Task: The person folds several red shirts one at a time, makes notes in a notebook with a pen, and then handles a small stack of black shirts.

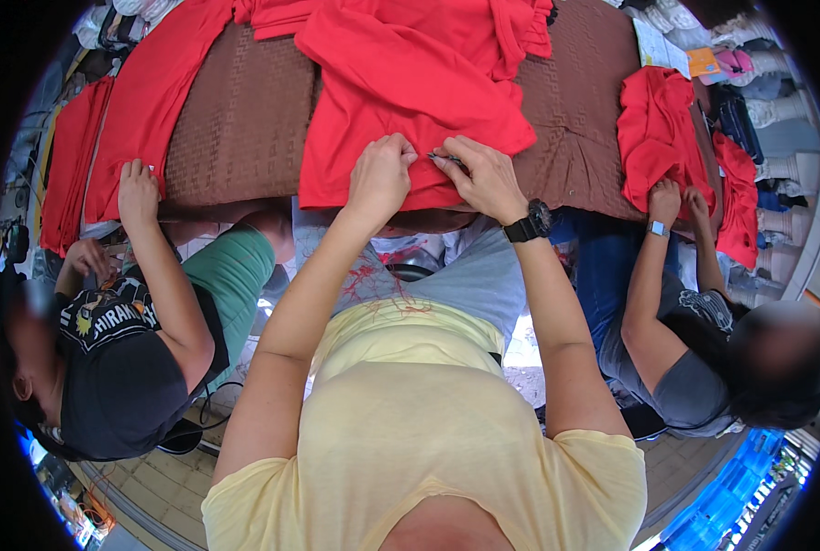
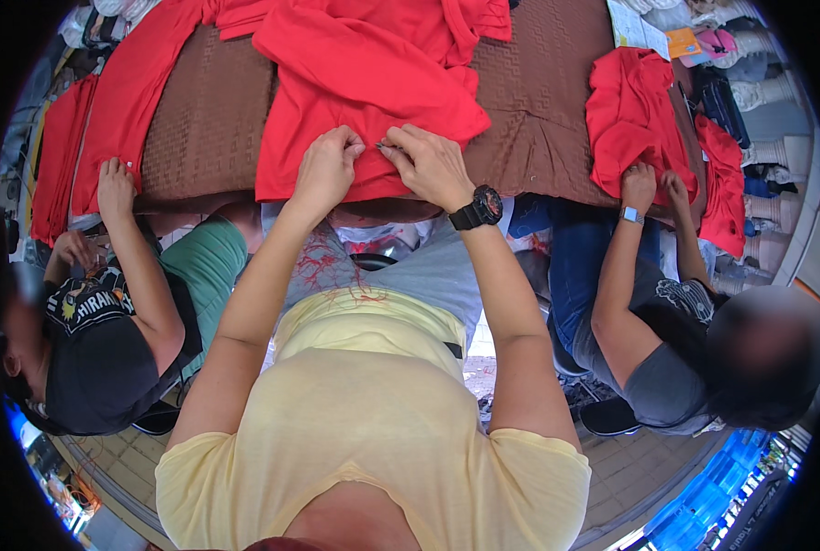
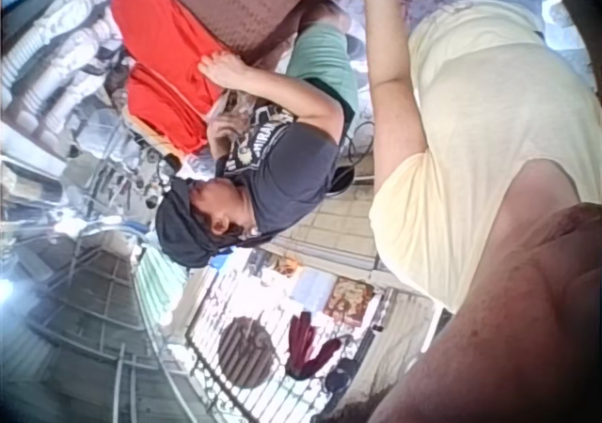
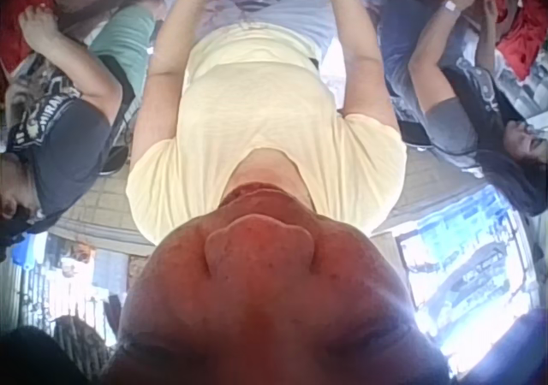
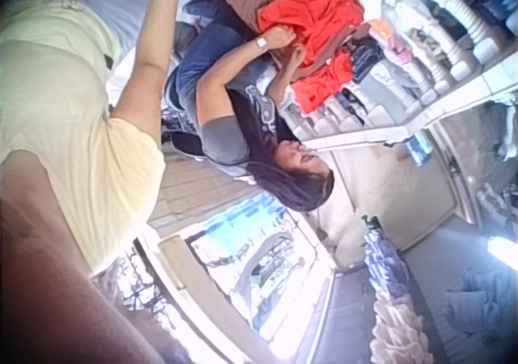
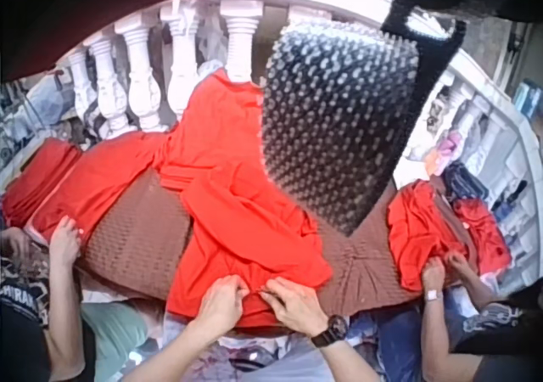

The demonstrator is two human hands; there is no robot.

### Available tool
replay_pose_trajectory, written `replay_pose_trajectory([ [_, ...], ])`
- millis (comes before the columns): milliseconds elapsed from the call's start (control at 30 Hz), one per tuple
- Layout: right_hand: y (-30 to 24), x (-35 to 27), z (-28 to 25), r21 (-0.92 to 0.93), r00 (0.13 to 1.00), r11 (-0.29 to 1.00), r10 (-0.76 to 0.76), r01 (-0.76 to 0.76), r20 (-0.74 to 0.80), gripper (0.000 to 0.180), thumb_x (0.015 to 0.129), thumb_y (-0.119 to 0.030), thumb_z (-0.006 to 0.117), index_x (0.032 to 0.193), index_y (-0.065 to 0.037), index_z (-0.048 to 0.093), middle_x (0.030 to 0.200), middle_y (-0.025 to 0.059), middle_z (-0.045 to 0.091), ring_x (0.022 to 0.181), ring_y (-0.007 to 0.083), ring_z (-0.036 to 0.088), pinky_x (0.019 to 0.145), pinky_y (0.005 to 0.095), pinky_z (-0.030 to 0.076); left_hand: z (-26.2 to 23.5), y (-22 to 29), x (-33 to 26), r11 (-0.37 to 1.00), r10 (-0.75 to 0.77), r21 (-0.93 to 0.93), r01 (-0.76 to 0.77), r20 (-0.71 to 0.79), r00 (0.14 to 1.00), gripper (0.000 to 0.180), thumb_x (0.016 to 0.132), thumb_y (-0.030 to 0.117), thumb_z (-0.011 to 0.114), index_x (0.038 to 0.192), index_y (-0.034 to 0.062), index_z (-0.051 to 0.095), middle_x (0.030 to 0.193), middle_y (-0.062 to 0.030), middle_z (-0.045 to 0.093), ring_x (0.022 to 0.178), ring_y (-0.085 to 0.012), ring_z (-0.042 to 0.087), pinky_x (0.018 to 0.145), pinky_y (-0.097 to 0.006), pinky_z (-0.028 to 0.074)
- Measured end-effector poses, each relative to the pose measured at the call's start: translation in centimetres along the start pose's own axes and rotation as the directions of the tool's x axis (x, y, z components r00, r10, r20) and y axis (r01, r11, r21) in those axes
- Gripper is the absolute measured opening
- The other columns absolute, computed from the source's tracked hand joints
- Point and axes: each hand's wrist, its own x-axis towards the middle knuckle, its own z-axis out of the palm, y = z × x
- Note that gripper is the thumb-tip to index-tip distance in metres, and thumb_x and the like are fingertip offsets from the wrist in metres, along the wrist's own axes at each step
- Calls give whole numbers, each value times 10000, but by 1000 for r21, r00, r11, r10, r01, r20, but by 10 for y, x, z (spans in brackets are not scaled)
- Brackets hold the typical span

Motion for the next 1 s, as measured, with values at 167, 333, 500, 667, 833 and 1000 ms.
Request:
replay_pose_trajectory([
  [167,-1,1,3,-36,997,997,-67,65,-48,125,914,-202,677,950,-84,653,849,86,647,795,321,666,648,432,519,-1,-3,2,996,-53,-75,55,34,998,101,916,77,658,945,-19,665,906,-220,696,896,-393,676,776,-468,511],
  [333,0,5,7,-62,994,994,-98,95,-48,119,902,-194,682,942,-85,656,829,93,634,772,325,657,630,443,512,1,-5,3,995,-53,-86,56,42,998,118,925,89,656,960,-22,672,913,-219,707,890,-382,691,771,-455,517],
  [500,2,7,12,-102,991,987,-127,121,-47,113,887,-186,691,938,-91,657,807,95,619,754,324,652,608,452,503,1,-8,5,991,-74,-106,81,61,995,131,931,99,659,967,-25,678,903,-222,712,877,-370,705,758,-441,525],
  [667,-2,9,9,-131,995,987,-95,91,-26,121,899,-197,701,942,-87,674,841,70,648,782,292,675,632,405,530,-2,-9,7,984,-89,-147,99,71,993,132,932,95,661,975,-29,682,891,-216,718,864,-350,715,752,-422,529],
  [833,-6,9,6,-138,997,988,-74,70,-29,115,901,-186,698,938,-81,669,850,67,654,771,296,678,629,403,526,-2,-5,7,987,-84,-134,91,56,995,124,934,87,662,973,-27,686,884,-210,720,858,-334,718,751,-408,530],
  [1000,-8,13,-1,-103,990,992,-84,73,-109,114,901,-180,694,934,-75,664,860,66,656,760,302,676,619,399,518,-5,-4,5,975,-99,-193,113,80,992,137,940,98,665,979,-30,692,882,-196,729,839,-290,721,760,-386,532],
])
